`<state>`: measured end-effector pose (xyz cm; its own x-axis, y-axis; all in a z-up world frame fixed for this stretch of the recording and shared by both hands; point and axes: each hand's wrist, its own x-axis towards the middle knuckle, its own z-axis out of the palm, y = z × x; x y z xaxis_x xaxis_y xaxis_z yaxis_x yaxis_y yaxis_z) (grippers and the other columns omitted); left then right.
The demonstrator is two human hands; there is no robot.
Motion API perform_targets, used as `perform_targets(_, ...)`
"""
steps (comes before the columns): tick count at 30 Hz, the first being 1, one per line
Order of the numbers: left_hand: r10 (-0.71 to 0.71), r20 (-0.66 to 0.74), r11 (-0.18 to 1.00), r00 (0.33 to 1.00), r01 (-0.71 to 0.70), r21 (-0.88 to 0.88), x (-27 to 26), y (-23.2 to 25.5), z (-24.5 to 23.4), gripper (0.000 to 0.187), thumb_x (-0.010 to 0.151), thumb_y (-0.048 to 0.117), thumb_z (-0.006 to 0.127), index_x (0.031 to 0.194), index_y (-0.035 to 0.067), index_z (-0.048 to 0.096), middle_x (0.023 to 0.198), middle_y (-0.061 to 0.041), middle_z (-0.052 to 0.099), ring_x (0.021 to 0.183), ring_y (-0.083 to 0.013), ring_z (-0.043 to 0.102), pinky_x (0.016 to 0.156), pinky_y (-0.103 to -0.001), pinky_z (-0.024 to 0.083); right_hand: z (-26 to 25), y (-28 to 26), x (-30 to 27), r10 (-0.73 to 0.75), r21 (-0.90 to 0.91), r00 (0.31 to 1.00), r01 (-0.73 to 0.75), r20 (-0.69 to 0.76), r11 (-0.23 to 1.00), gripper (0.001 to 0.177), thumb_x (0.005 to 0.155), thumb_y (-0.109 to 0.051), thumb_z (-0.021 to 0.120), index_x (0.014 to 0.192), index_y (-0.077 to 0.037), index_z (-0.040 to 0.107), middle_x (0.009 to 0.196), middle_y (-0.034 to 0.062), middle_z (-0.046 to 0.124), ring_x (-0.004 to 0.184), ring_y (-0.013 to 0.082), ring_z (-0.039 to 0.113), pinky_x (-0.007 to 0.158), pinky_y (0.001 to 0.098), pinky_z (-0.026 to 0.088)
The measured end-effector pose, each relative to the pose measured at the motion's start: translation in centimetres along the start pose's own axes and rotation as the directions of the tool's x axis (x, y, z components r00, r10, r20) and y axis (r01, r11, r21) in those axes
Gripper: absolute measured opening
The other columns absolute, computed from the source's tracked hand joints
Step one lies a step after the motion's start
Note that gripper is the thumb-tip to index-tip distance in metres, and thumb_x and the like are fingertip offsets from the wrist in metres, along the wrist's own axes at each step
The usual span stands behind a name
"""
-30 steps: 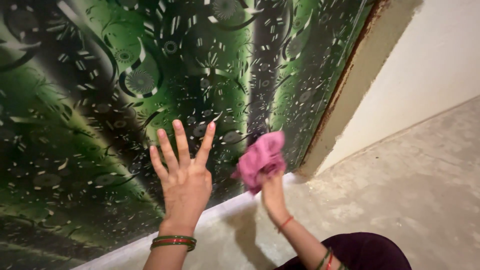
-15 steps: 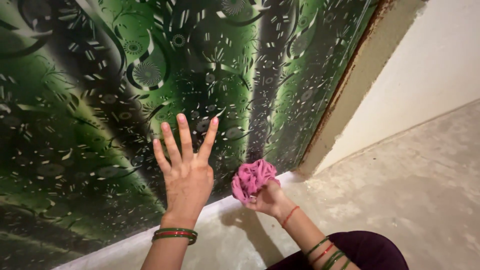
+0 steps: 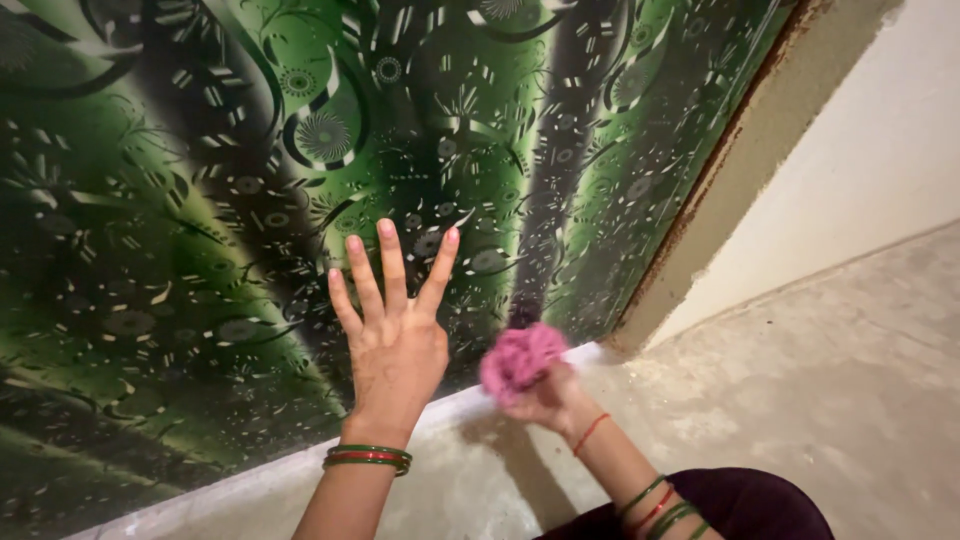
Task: The person sits on the floor and wipes a green patterned wall with a pink cloth. They use circular and back-and-forth motions to clean the surface, occasionally using their left hand to steady themselves against the wall.
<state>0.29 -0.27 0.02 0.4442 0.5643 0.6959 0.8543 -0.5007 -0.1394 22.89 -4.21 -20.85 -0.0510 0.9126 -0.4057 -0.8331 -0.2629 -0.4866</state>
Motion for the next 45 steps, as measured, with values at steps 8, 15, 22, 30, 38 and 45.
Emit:
perform_targets(8,0.271,0.106,0.719,0.957,-0.128,-0.684,-1.9,2.7,-2.8,0.099,0.045,0.028,0.086,0.138,0.025,0.053,0.164,-0.024,0.021,0.15,-0.0491,0.019,0.109,-0.075,0.016,8.2,1.1,-5.2,-0.03,-0.334,0.983,0.091,0.182,0.938,0.04,0.095,-0.028,0.057,0.132,-0.013,0.061,0.125,0.0081,0.069,0.113,0.0236,0.068,0.099,0.0456,0.055)
perform_targets(15,0.066,-0.024,0.773,0.998,-0.066,-0.63,-1.4,2.4,-4.5,0.058,0.078,0.007,0.074,0.133,0.023,0.068,0.141,-0.014,0.056,0.124,-0.035,0.056,0.104,-0.047,0.048,9.7,-2.6,-10.0,-0.13,-0.214,0.875,0.254,0.466,0.943,0.035,0.102,-0.031,0.058,0.128,-0.008,0.064,0.126,0.0112,0.067,0.122,0.0281,0.061,0.109,0.0486,0.047)
perform_targets(22,-0.134,-0.633,0.962,0.762,-0.054,-0.269,-1.0,-6.4,-7.8,0.042,0.095,0.035,0.076,0.135,0.024,0.068,0.141,-0.019,0.051,0.129,-0.0381,0.048,0.11,-0.053,0.045,13.1,-6.5,-14.3,-0.387,-0.944,0.882,0.32,0.268,0.077,0.051,0.093,-0.039,0.062,0.136,-0.012,0.064,0.129,0.009,0.071,0.125,0.0243,0.062,0.105,0.0368,0.048)
perform_targets(30,0.494,-0.212,0.848,0.843,-0.521,-0.093,-7.0,-2.0,7.8,0.029,0.083,0.029,0.069,0.112,0.028,0.071,0.13,-0.003,0.059,0.116,-0.0251,0.053,0.09,-0.054,0.047,3.3,-5.6,-10.3,-0.633,-0.985,0.757,0.164,0.16,-0.053,0.047,0.091,-0.036,0.068,0.129,-0.008,0.067,0.133,0.0108,0.065,0.111,0.0257,0.071,0.095,0.0374,0.056)
perform_targets(38,0.576,-0.199,0.784,0.793,-0.605,-0.14,-4.4,-0.9,5.3,0.035,0.085,0.023,0.067,0.12,0.017,0.07,0.13,-0.002,0.061,0.122,-0.0241,0.054,0.093,-0.047,0.046,5.5,-5.5,-13.2,-0.681,-0.974,0.697,0.144,0.225,-0.175,0.045,0.09,-0.037,0.068,0.124,-0.008,0.067,0.139,0.0098,0.059,0.108,0.0264,0.07,0.083,0.038,0.06)
perform_targets(45,0.113,-0.456,0.97,0.883,-0.197,-0.142,-2.7,-4.7,2.5,0.042,0.087,0.035,0.064,0.129,0.038,0.071,0.125,-0.002,0.051,0.109,-0.0268,0.045,0.092,-0.053,0.039,6.2,-5.2,-11.3,-0.672,-0.956,0.709,0.009,0.212,-0.292,0.046,0.089,-0.042,0.068,0.125,-0.013,0.068,0.144,0.0078,0.055,0.107,0.0273,0.068,0.085,0.0391,0.056)
